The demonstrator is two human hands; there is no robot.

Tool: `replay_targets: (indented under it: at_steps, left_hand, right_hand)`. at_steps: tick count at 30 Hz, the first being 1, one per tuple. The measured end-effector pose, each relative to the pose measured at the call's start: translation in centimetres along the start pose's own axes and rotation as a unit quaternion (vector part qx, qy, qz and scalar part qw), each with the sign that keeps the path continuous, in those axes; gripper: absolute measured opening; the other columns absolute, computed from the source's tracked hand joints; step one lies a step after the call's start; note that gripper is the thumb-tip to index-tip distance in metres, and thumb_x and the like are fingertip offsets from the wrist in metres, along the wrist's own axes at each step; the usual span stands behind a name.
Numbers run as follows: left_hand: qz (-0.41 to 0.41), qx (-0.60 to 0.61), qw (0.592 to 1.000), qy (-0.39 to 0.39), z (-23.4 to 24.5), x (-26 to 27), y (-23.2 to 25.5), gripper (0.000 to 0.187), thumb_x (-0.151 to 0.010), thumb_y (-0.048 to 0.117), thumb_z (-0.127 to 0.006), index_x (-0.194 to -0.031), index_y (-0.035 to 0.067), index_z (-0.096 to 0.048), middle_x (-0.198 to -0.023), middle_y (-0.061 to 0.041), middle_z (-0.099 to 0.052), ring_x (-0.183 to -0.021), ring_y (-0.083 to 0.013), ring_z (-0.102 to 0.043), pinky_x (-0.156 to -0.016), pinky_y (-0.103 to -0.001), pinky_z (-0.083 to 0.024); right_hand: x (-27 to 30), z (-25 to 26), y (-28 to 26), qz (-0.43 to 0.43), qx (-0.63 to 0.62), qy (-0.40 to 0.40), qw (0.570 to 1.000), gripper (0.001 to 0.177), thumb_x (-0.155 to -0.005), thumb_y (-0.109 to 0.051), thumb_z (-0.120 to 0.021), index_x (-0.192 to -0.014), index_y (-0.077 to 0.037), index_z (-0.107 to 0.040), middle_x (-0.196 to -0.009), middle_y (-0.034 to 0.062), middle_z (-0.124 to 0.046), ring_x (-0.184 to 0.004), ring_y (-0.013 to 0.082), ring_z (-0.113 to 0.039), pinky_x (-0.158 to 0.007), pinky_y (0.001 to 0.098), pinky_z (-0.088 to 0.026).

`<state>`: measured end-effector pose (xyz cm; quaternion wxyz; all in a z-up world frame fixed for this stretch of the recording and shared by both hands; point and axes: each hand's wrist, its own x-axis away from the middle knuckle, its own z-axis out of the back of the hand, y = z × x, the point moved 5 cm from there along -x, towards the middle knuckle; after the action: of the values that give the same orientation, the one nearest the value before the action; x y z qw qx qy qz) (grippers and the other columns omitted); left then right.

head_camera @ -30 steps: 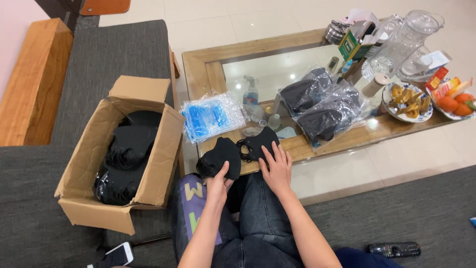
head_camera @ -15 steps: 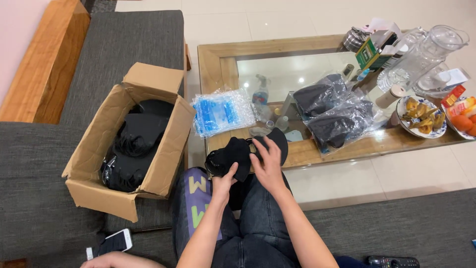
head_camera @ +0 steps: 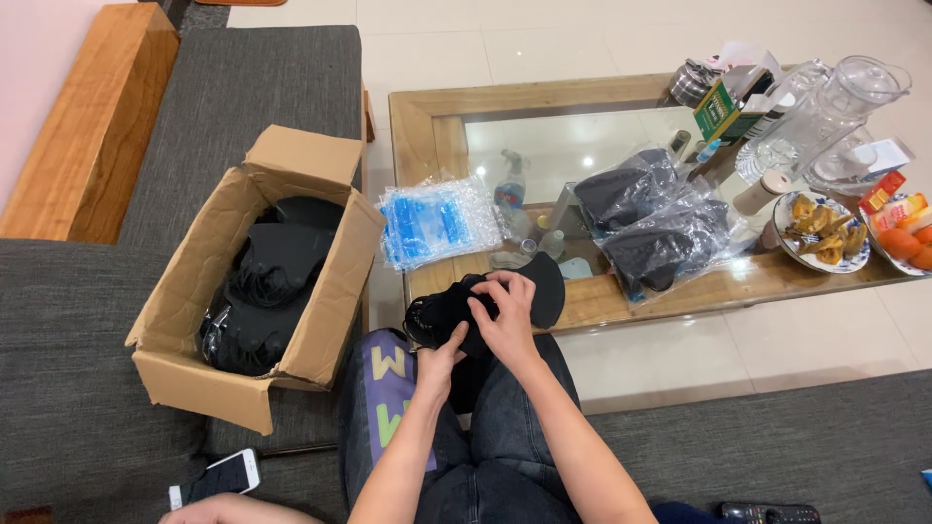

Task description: Unpacking black fabric masks from a cardboard box and arranging them on a table.

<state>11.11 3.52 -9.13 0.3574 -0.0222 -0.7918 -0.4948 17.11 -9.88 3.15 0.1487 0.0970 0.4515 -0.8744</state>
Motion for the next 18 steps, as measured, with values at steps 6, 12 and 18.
replay_targets:
  at_steps: [6, 12, 18]
  left_hand:
    - [-0.003, 0.053, 0.999, -0.005, 0.5, -3.3, -3.5, 0.074, -0.076, 0.025, -0.097, -0.14, 0.01, -0.063, -0.125, -0.01, -0.073, -0.102, -0.0291, -0.075, -0.083, -0.045, -0.064]
    - [-0.011, 0.107, 0.993, -0.042, 0.7, -4.3, -3.6, 0.06, -0.08, 0.019, -0.094, -0.133, 0.013, -0.067, -0.121, -0.012, -0.075, -0.099, -0.034, -0.076, -0.082, -0.048, -0.066]
    - [0.0, 0.071, 0.996, -0.045, 1.5, -5.6, -5.7, 0.072, -0.072, 0.016, -0.1, -0.135, 0.016, -0.066, -0.122, -0.004, -0.074, -0.101, -0.0276, -0.076, -0.082, -0.041, -0.066]
  right_hand:
    - [2.8, -0.2, 0.8, 0.039, 0.019, 0.02, 0.999, 0.01, -0.089, -0.019, -0.077, -0.098, -0.014, -0.073, -0.081, 0.0051, -0.06, -0.091, 0.0272, -0.059, -0.084, 0.0397, -0.051]
    - [5.5, -1.2, 1.6, 0.042, 0.014, 0.043, 0.998, 0.008, -0.093, -0.015, -0.074, -0.1, -0.013, -0.075, -0.08, 0.0012, -0.068, -0.085, 0.0204, -0.065, -0.077, 0.0319, -0.056]
    - [5.6, -0.4, 0.7, -0.027, -0.008, 0.054, 0.998, 0.013, -0.101, -0.018, -0.063, -0.11, -0.012, -0.07, -0.085, 0.0099, -0.069, -0.085, 0.0305, -0.071, -0.071, 0.0388, -0.059]
